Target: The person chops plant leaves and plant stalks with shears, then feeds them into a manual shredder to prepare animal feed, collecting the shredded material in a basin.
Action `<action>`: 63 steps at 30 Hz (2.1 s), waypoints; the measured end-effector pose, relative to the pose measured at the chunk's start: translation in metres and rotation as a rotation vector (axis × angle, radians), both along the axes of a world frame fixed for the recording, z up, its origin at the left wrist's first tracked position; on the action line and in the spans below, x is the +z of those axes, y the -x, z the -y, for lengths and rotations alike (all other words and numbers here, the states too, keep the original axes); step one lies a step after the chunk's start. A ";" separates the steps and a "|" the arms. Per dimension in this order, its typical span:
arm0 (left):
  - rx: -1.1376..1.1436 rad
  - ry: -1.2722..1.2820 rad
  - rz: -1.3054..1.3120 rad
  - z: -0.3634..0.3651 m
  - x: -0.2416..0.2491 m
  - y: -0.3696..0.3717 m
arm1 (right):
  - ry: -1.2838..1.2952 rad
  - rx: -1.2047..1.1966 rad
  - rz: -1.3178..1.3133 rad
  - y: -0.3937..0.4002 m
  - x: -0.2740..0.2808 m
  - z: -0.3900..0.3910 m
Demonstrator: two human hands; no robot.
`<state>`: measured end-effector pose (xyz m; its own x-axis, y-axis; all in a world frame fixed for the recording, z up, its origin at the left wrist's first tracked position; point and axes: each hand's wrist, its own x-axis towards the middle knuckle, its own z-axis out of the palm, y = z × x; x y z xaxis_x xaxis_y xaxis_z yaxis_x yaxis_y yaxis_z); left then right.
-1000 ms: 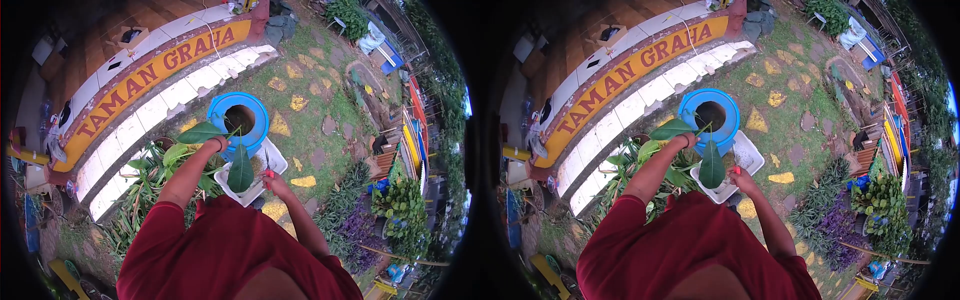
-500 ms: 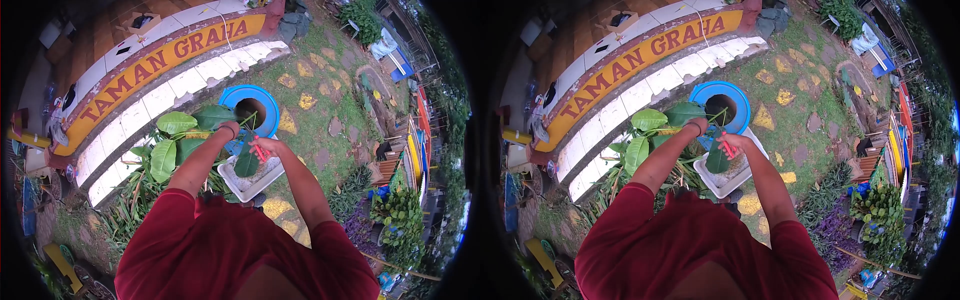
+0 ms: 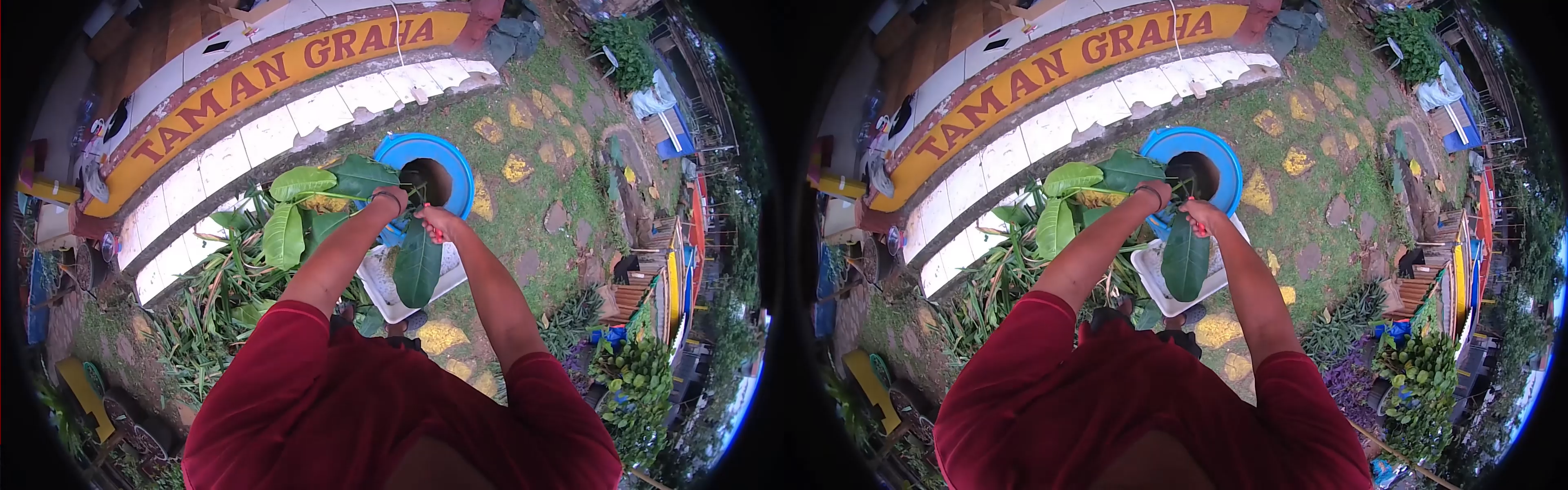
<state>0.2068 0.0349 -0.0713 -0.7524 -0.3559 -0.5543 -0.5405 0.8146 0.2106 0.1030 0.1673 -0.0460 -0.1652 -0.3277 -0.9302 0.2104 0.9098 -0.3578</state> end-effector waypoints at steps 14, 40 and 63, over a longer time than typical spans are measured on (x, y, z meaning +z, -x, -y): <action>-0.017 -0.092 -0.008 0.018 -0.011 0.017 | -0.001 0.353 -0.601 0.020 0.016 -0.064; -0.007 -0.312 -0.275 0.050 -0.019 0.004 | 0.182 -0.534 -0.472 -0.111 -0.051 -0.122; 0.064 -0.325 -0.260 0.053 -0.018 0.005 | 0.548 -0.569 -0.357 -0.097 -0.016 -0.089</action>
<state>0.2023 -0.0182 -0.0891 -0.8638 -0.2448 -0.4403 -0.4832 0.6497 0.5868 0.2002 0.2558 -0.0624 -0.6921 -0.4936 -0.5266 0.3730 0.3800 -0.8464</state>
